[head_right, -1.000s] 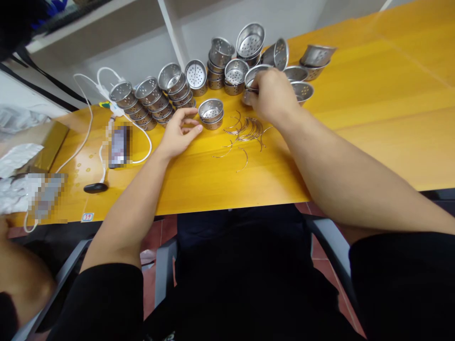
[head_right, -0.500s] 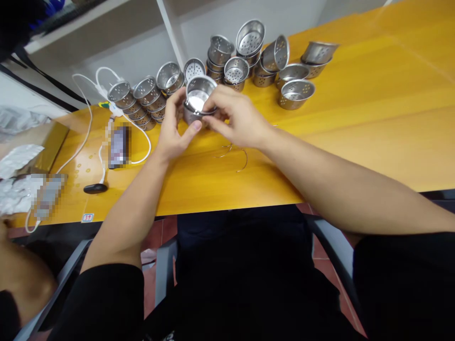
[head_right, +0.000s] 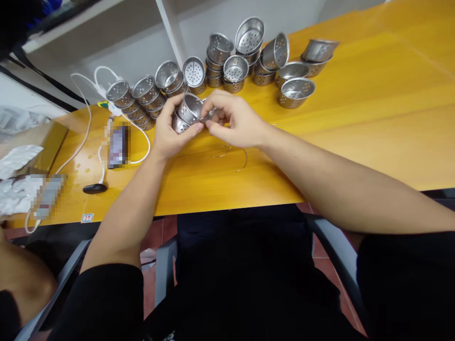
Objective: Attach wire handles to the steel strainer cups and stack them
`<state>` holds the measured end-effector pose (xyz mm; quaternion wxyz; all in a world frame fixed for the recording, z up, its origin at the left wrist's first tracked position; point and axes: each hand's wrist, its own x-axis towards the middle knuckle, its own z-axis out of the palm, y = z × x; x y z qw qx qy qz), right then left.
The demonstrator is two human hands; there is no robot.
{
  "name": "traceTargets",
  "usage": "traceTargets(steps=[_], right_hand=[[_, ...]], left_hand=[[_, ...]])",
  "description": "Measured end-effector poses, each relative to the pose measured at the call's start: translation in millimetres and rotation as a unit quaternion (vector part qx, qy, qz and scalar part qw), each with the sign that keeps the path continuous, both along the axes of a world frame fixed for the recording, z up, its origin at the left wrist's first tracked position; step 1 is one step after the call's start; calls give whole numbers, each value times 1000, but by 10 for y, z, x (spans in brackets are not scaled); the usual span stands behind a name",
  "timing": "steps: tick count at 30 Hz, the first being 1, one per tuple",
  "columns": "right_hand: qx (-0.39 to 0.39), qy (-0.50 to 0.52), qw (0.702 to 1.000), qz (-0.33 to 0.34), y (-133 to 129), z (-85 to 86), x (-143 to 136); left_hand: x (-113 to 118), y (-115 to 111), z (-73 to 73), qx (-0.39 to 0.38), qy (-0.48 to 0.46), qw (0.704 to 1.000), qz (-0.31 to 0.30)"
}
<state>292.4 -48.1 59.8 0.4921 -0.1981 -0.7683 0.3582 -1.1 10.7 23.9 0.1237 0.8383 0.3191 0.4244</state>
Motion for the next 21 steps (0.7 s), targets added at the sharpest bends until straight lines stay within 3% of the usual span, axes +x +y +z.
traceTargets(steps=[6, 13, 21], right_hand=[[88, -59, 993, -61, 94, 11, 168], [40, -92, 994, -41, 175, -60, 172], [16, -72, 997, -28, 204, -2, 190]], left_hand=[[-94, -15, 52, -6, 10, 1000, 7], [-67, -111, 144, -20, 14, 1000, -15], [-5, -189, 226, -22, 38, 998, -35]])
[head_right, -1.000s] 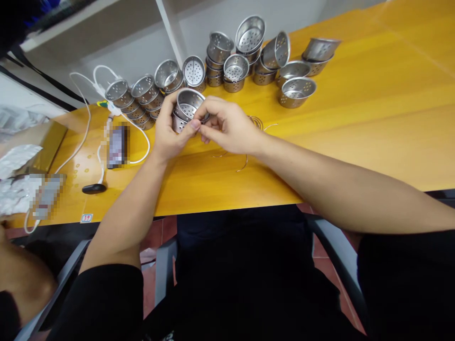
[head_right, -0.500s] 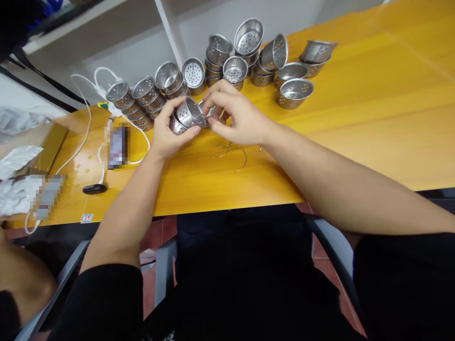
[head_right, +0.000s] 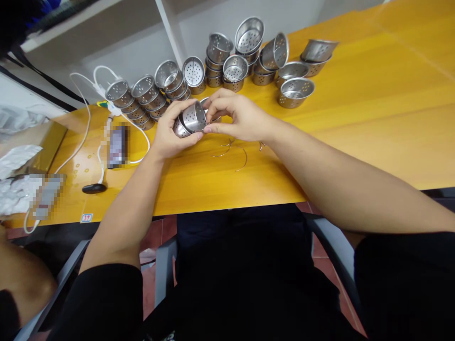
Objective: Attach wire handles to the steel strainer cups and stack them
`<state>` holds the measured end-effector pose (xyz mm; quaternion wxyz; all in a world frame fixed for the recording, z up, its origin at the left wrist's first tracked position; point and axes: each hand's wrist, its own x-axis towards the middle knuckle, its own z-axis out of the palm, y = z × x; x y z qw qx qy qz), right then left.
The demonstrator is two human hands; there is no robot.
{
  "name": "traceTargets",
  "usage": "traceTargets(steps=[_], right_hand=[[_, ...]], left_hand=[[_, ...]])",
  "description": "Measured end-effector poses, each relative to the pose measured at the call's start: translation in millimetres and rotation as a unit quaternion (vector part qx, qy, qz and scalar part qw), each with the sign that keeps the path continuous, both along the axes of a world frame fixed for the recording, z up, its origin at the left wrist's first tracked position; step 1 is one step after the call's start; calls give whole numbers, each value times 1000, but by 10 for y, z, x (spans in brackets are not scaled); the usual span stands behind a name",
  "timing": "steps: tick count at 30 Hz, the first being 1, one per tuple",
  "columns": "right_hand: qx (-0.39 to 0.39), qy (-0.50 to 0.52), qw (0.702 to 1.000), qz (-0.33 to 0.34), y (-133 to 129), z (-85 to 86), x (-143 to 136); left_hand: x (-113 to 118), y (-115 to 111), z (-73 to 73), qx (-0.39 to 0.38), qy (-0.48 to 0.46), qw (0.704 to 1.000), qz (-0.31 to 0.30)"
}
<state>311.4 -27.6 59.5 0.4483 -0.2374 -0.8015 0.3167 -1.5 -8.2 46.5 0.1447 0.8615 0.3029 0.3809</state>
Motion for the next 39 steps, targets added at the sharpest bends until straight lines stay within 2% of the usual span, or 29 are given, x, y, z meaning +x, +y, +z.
traceTargets(steps=[7, 11, 15, 18, 21, 23, 26, 28, 30, 34, 37, 39], right_hand=[[-23, -12, 999, -19, -71, 138, 12], [-86, 27, 996, -20, -133, 209, -9], [-151, 93, 984, 23, -136, 172, -46], [-88, 89, 992, 7, -48, 102, -2], [12, 37, 995, -87, 141, -15, 166], [28, -19, 992, -121, 306, -137, 332], [51, -126, 988, -69, 546, -344, 572], [73, -159, 984, -31, 651, -444, 673], [83, -172, 981, -21, 688, -475, 712], [31, -164, 983, -75, 557, -311, 644], [-20, -93, 988, -118, 334, -86, 506], [-29, -45, 993, -108, 173, 30, 378]], left_hand=[[-47, 143, -69, 24, 3, 999, -23], [-53, 192, -83, 31, -5, 999, -44], [-66, 190, -107, 33, -17, 999, -36], [-87, 155, -107, 15, -18, 999, 21], [-101, 127, -86, -17, -29, 996, 87], [-98, 123, -73, -32, -42, 993, 106], [-81, 120, -65, -41, -50, 992, 108], [-70, 115, -65, -43, -50, 992, 106], [-65, 109, -68, -41, -51, 992, 104], [-59, 101, -70, -36, -49, 993, 104], [-33, 71, -52, -41, -41, 993, 102], [-3, 36, -31, -49, -42, 993, 99]])
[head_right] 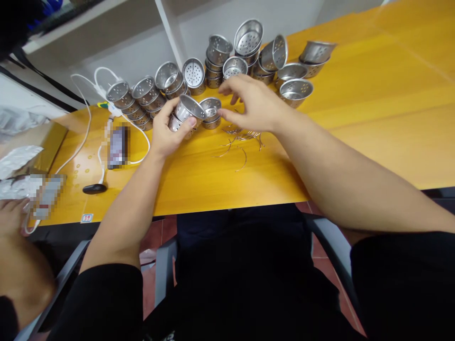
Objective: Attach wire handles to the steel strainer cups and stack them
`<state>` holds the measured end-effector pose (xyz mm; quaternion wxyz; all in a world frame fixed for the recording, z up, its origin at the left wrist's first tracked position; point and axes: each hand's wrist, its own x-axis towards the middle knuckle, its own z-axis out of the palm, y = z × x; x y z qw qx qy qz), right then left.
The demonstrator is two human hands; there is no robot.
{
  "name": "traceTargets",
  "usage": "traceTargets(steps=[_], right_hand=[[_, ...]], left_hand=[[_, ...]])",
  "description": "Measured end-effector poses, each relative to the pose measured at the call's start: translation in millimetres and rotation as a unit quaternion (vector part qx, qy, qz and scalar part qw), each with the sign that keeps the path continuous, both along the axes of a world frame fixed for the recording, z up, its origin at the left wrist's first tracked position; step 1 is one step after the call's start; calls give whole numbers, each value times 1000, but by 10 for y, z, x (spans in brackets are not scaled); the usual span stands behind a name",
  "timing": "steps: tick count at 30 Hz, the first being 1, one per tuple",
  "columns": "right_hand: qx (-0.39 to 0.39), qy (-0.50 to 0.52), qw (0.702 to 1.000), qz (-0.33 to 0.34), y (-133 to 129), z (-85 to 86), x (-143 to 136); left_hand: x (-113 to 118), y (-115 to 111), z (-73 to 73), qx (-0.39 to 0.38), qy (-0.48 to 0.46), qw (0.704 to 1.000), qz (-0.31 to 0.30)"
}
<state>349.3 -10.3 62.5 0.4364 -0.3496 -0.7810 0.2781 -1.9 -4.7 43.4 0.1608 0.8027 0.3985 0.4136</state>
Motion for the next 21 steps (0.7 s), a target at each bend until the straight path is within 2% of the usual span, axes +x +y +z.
traceTargets(steps=[3, 6, 8, 11, 15, 21], right_hand=[[34, 17, 998, 50, -184, 49, -229], [65, 28, 994, 89, -275, -6, -435], [65, 37, 993, 91, -301, -37, -513], [59, 44, 996, 51, -305, -28, -511], [50, 51, 997, -30, -227, 6, -365], [62, 53, 996, -39, -46, -82, -247]], left_hand=[[42, -54, 25, -8, -5, 1000, -7], [60, -77, 34, -6, -8, 1000, -19], [56, -72, 40, -5, -8, 1000, -24], [28, -47, 55, 2, -6, 1000, -15], [-44, 20, 33, 18, -23, 1000, 10], [-107, 168, -161, -19, -26, 999, 33]])
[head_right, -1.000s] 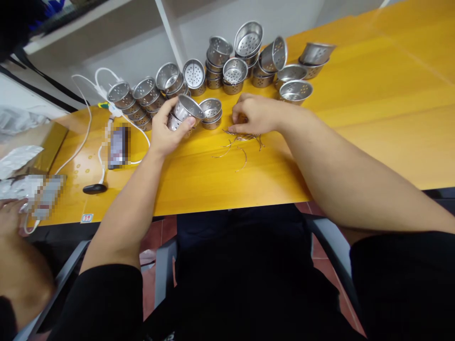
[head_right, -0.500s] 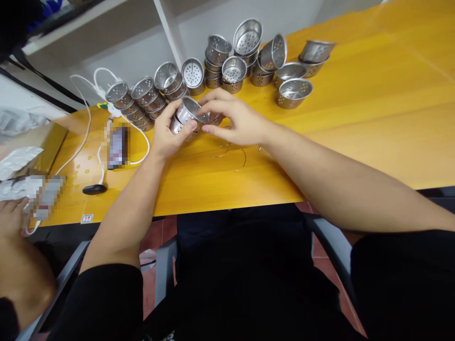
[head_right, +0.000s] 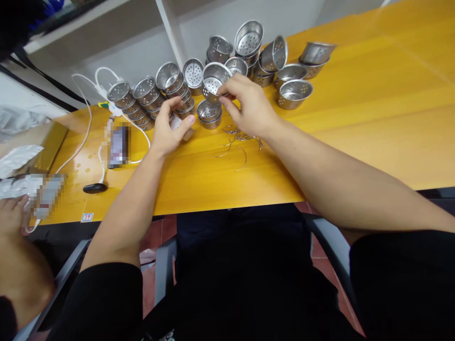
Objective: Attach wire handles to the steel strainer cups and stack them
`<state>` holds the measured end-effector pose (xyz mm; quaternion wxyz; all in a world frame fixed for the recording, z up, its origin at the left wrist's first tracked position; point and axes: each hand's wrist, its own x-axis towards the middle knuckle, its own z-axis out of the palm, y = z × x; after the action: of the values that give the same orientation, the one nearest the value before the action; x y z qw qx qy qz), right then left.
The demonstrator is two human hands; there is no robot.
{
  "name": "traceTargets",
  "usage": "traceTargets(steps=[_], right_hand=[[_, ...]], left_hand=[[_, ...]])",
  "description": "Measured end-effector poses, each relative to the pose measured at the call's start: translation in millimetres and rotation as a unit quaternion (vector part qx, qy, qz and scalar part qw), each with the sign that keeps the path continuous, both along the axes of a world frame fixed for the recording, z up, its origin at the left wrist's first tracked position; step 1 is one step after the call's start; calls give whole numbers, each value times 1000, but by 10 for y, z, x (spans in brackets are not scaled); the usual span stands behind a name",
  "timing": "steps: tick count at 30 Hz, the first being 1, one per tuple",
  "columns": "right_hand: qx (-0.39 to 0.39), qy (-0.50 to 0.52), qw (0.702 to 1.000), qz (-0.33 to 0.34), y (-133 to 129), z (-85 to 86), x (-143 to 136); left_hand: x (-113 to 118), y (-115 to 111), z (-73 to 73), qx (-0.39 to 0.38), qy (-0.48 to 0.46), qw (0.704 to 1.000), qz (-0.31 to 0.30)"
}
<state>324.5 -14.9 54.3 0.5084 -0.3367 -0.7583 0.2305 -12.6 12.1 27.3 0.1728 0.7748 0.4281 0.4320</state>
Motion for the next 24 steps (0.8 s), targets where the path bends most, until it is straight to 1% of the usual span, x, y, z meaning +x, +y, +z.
traceTargets(steps=[3, 7, 10, 13, 17, 22, 24], right_hand=[[12, -16, 1000, -6, 23, -32, -44], [12, -41, 999, 17, 34, -47, -120], [6, -56, 998, 32, 66, -70, -155], [-3, -58, 997, 44, 101, -86, -160], [3, -69, 996, 50, 123, -79, -139], [-3, -69, 995, 72, 156, -81, -128], [6, -76, 995, 60, 176, -98, -130]], left_hand=[[25, -12, -52, -45, 3, 999, -8], [84, -117, -26, -72, 27, 997, -28], [127, -162, -6, -78, 23, 996, -45], [152, -153, -23, -78, 6, 995, -58], [158, -132, -49, -87, 12, 995, -55], [166, -164, -22, -74, 21, 996, -51], [165, -177, -13, -70, 23, 996, -53]])
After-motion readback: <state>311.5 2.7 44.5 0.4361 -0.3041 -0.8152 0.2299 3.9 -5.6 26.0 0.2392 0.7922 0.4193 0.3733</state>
